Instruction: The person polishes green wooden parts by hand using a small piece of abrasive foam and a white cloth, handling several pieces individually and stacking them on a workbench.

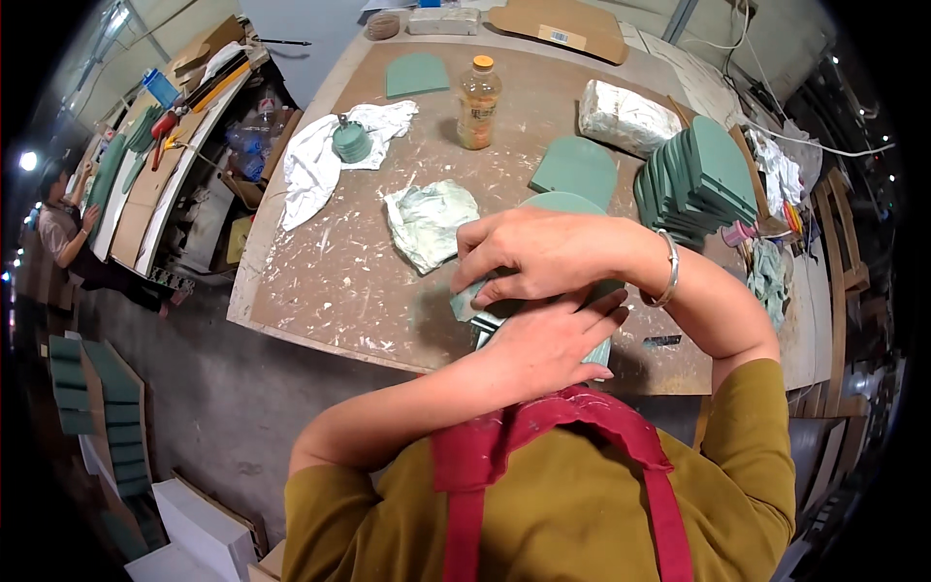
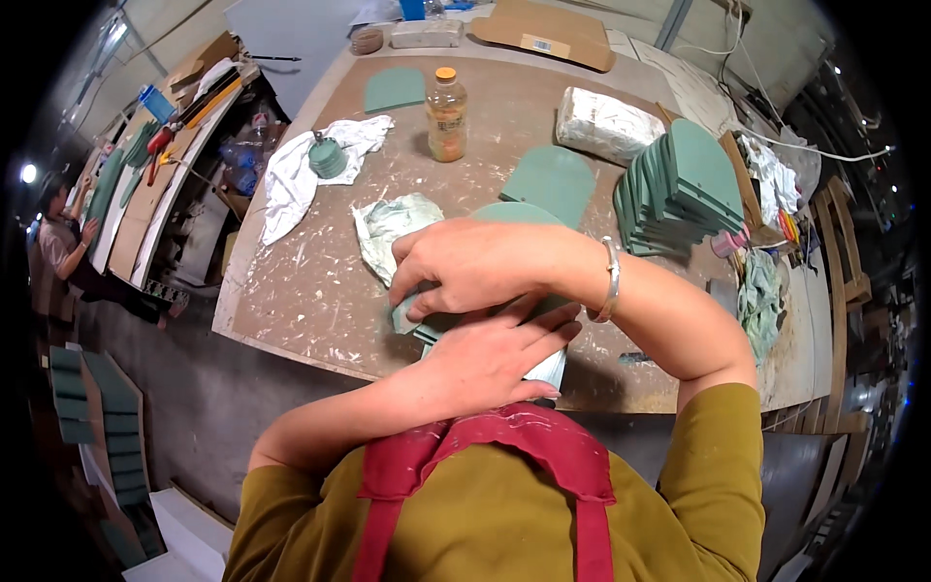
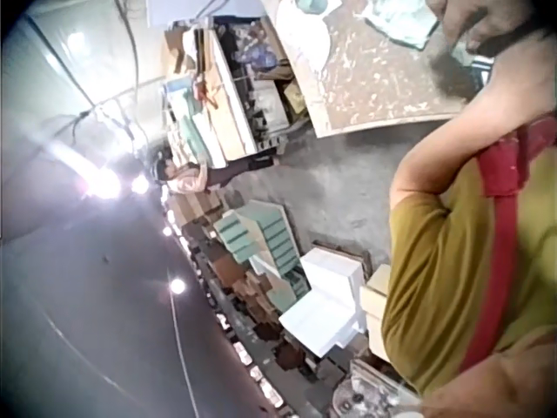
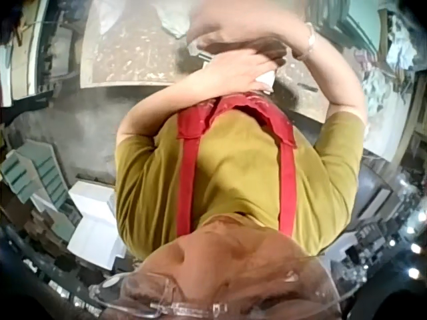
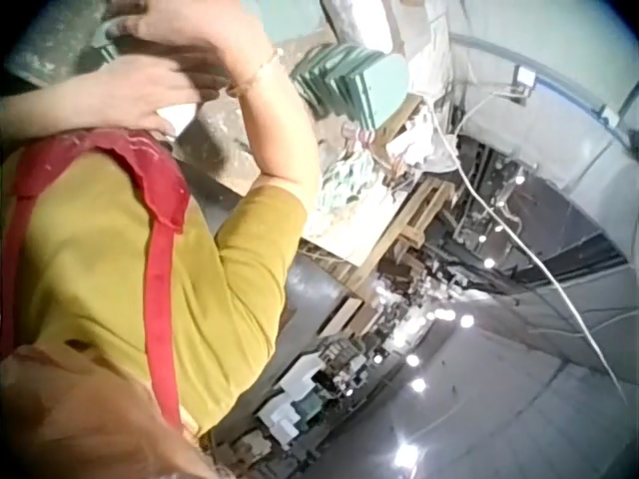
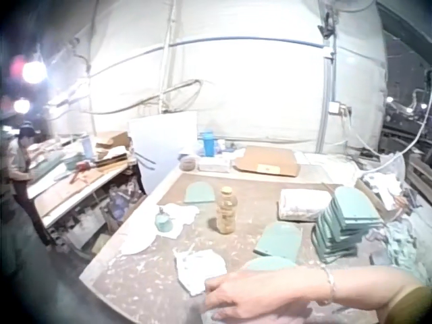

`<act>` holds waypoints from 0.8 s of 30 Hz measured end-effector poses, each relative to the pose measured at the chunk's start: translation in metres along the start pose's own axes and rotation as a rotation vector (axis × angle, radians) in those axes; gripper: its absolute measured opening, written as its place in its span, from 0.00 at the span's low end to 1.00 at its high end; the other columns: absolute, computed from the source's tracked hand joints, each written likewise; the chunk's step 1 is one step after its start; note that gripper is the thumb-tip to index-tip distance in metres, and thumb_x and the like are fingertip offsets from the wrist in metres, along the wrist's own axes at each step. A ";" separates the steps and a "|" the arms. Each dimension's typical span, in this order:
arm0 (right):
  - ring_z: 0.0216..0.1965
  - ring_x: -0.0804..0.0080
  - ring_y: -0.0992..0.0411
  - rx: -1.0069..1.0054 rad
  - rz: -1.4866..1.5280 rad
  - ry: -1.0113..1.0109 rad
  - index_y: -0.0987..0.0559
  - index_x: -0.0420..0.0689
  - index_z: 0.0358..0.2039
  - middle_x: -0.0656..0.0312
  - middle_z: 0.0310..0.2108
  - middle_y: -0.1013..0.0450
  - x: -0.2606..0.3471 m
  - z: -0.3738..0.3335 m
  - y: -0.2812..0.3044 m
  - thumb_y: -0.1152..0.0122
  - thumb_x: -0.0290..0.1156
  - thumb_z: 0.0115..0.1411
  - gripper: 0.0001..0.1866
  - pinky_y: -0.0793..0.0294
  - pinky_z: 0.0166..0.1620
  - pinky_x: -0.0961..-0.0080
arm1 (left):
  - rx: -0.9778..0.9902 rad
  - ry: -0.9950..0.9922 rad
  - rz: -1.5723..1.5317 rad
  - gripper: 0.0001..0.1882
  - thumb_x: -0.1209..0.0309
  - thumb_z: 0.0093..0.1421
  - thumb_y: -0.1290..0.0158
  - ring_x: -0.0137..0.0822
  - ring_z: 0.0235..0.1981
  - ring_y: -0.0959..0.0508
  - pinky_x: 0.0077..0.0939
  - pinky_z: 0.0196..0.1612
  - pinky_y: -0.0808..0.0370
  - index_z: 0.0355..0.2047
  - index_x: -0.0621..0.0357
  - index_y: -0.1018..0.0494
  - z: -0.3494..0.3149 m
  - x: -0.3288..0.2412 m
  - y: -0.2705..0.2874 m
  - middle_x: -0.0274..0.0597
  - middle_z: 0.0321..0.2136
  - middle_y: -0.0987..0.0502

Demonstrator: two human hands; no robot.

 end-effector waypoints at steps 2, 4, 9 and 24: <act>0.40 0.56 0.26 0.023 -0.016 0.034 0.19 0.43 0.46 0.55 0.37 0.27 -0.006 0.003 0.000 0.37 0.31 0.58 0.15 0.28 0.43 0.64 | 0.011 -0.004 0.031 0.35 0.50 0.59 0.46 0.47 0.66 0.41 0.52 0.66 0.46 0.62 0.55 0.36 0.000 0.000 -0.002 0.42 0.65 0.39; 0.38 0.55 0.25 0.006 -0.147 -0.014 0.18 0.42 0.44 0.55 0.36 0.27 -0.015 0.005 0.013 0.37 0.30 0.57 0.14 0.27 0.41 0.63 | 0.044 0.001 0.110 0.35 0.50 0.59 0.46 0.47 0.66 0.41 0.53 0.65 0.46 0.62 0.55 0.36 0.001 -0.001 0.000 0.41 0.66 0.39; 0.39 0.55 0.25 0.050 -0.017 0.127 0.18 0.41 0.44 0.53 0.37 0.26 0.015 0.011 -0.001 0.37 0.29 0.57 0.14 0.26 0.43 0.64 | 0.037 0.027 0.022 0.35 0.49 0.59 0.46 0.48 0.66 0.40 0.54 0.65 0.46 0.62 0.54 0.37 0.000 0.003 -0.002 0.40 0.67 0.40; 0.42 0.57 0.24 -0.068 -0.174 -0.281 0.17 0.44 0.45 0.55 0.40 0.24 -0.100 -0.024 0.073 0.36 0.28 0.56 0.14 0.26 0.45 0.67 | 0.100 0.004 0.172 0.34 0.49 0.60 0.46 0.46 0.66 0.41 0.53 0.64 0.43 0.61 0.55 0.34 0.008 -0.003 0.003 0.41 0.65 0.39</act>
Point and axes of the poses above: each hand's wrist, its own z-axis towards the middle knuckle, its own y-axis out of the back of the hand, x = y × z, the point moved 9 cm from there along z, towards the middle knuckle
